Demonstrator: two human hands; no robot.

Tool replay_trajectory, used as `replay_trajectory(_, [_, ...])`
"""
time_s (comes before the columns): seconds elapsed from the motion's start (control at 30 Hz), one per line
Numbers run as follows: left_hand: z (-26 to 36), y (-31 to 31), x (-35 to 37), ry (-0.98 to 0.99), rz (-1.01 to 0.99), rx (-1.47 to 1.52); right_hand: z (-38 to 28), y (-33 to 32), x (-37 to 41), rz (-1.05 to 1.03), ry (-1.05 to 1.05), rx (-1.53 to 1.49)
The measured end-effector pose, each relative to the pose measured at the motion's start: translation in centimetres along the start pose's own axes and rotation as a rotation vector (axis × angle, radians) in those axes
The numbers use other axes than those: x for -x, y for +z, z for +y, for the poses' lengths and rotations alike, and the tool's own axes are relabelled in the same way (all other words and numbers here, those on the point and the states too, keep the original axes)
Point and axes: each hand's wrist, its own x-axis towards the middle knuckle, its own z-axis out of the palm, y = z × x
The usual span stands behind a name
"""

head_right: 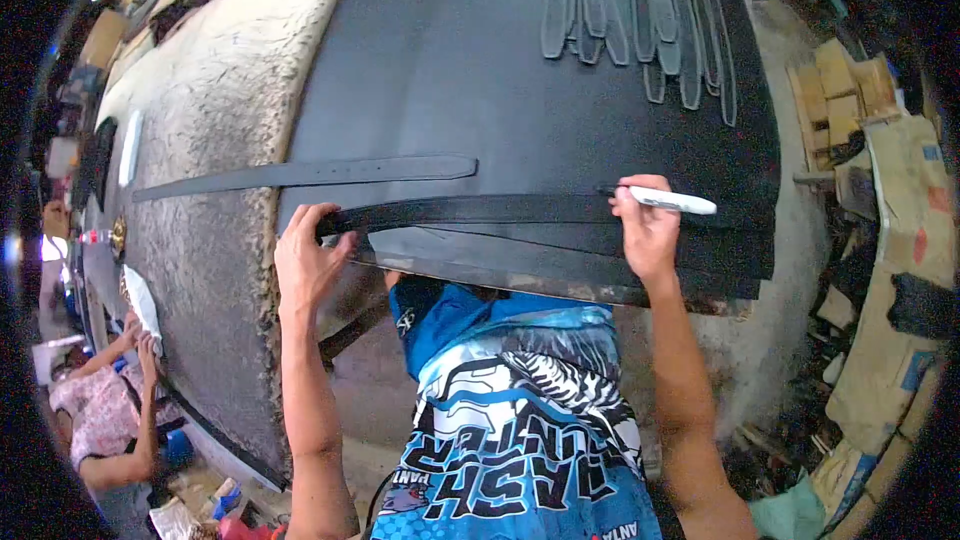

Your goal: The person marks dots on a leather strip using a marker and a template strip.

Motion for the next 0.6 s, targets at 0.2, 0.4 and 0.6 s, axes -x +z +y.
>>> replay_trajectory(0.2, [-3.9,-2.3,0.6,-0.145,-0.108,0.334,0.4,-0.1,-0.2,0.009,-0.019,0.027])
replay_trajectory(0.4, [-5.6,-1.3,1.4,-0.268,-0.086,0.735,0.7,-0.3,-0.2,0.000,-0.051,0.058])
replay_trajectory(0.6, [-4.9,-0.8,1.8,-0.304,-0.097,0.870,0.9,-0.5,-0.1,-0.011,-0.054,0.064])
